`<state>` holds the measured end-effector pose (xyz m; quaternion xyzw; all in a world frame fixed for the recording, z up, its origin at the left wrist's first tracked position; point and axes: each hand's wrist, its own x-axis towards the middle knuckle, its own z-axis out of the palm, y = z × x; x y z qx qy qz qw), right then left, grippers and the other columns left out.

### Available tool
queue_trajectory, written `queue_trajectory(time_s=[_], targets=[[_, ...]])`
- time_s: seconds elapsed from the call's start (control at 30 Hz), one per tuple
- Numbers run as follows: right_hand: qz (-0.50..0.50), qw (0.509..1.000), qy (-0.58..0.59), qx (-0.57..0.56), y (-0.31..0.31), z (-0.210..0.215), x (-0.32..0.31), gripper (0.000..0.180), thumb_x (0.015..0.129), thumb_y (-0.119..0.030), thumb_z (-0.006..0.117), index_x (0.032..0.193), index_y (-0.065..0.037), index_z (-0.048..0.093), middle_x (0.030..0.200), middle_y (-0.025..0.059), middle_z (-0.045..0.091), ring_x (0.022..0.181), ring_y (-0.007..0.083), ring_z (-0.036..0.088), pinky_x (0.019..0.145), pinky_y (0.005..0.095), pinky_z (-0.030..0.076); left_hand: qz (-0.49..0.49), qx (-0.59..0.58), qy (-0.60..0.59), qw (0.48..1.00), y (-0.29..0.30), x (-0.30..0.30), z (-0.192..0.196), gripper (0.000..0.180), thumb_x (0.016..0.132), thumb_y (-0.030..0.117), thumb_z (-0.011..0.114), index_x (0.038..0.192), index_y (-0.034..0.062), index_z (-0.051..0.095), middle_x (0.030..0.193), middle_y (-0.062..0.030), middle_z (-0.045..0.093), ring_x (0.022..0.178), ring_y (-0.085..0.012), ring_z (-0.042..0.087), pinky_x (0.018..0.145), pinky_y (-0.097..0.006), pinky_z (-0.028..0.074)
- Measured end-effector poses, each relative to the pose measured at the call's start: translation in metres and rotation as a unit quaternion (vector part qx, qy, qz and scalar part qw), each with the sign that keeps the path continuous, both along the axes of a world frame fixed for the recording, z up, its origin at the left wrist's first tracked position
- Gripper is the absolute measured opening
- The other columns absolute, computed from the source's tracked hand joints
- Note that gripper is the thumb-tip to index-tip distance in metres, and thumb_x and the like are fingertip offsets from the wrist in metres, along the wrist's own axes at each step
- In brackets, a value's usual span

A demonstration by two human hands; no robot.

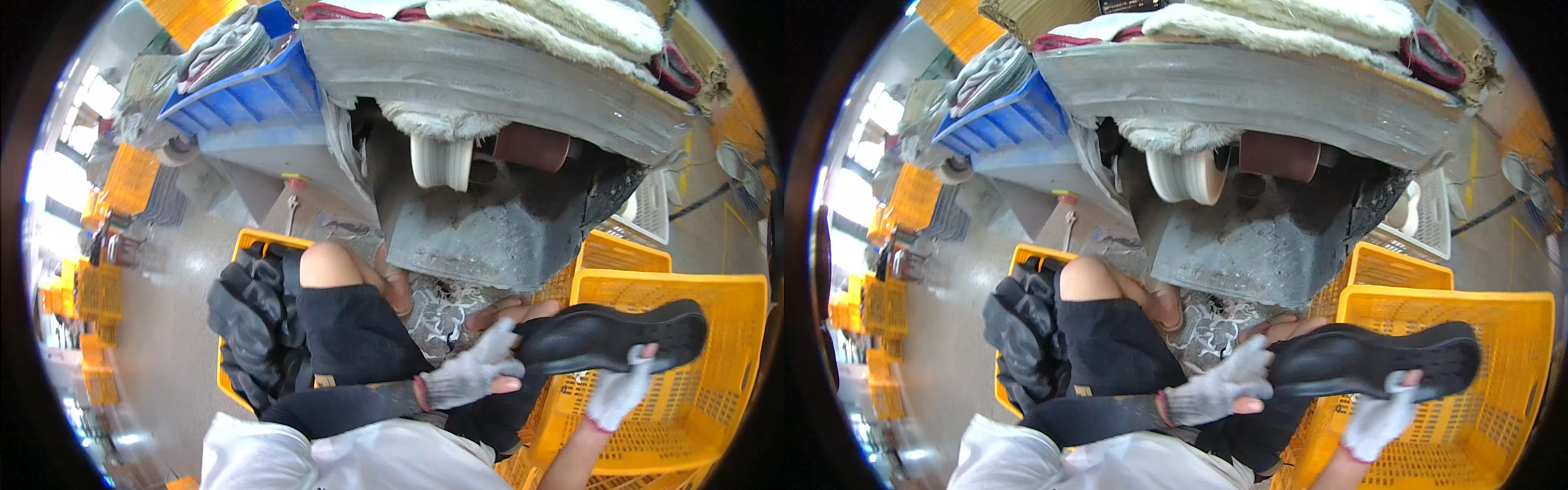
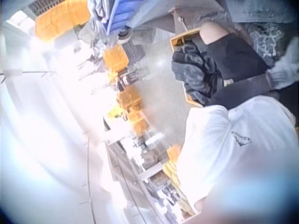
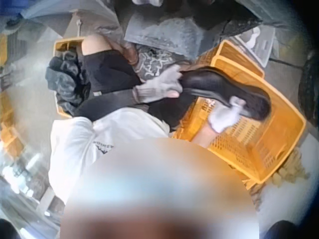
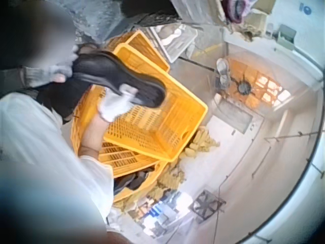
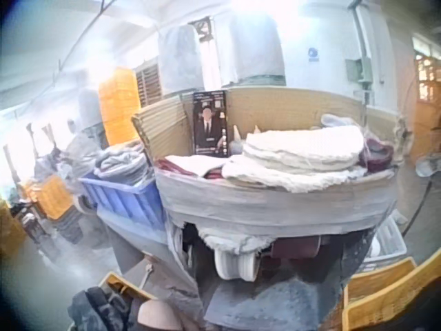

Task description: The person sits on the floor and uses a rotating buffing machine to polish black slip-on shoes. They pick up shoes from a yellow basket, press them against the spinning wheel, and place them into another basket. The process is repeated for multiple shoes.

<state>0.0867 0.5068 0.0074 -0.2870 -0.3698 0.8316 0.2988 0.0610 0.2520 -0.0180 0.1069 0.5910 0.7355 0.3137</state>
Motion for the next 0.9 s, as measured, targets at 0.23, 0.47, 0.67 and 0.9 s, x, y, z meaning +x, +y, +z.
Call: queue_trajectory(time_s=[0.23,0.47,0.67,0.9], targets=[[0.006,0.93,-0.16,0.331,-0.064,0.039,-0.019,0.077,0.082,0.007,0.056,0.155,-0.002,0.031,0.143,0.0146,0.05,0.12,0.0244,0.057,0.102,0.0367,0.047,-0.023,0.18,-0.303,0.936,-0.059,-0.096,-0.018,0.044,0.101,0.013,0.061,0.14,-0.0009,0.048,0.131,-0.0164,0.062,0.118,-0.0294,0.065,0.099,-0.046,0.059],[0.232,0.767,-0.098,0.59,-0.153,0.029,-0.002,0.084,0.083,-0.025,0.08,0.148,0.002,0.036,0.139,0.0165,0.05,0.124,0.0293,0.054,0.106,0.0411,0.044,0.148,0.437,-0.281,0.841,0.004,-0.193,-0.051,0.027,0.102,0.023,0.064,0.113,-0.0006,0.061,0.111,-0.0137,0.068,0.101,-0.0241,0.067,0.086,-0.039,0.057],[0.198,0.924,0.022,0.326,-0.152,0.002,-0.167,0.074,0.081,0.003,0.068,0.146,0.0,0.035,0.1,0.0131,0.061,0.066,0.0167,0.064,0.061,0.0294,0.057,0.053,-0.456,0.472,0.753,-0.023,-0.281,-0.156,0.051,0.103,0.036,0.052,0.138,-0.0003,0.054,0.127,-0.0246,0.06,0.121,-0.0431,0.054,0.106,-0.051,0.04],[0.227,0.933,-0.164,0.225,-0.128,-0.013,-0.223,0.024,0.079,-0.009,0.07,0.098,-0.001,0.057,0.075,0.0062,0.064,0.057,0.0108,0.061,0.049,0.0245,0.049,-0.034,-0.576,0.39,0.718,-0.05,-0.228,-0.114,0.046,0.105,0.035,0.047,0.131,-0.0013,0.058,0.082,-0.024,0.065,0.075,-0.0406,0.065,0.07,-0.053,0.052]])
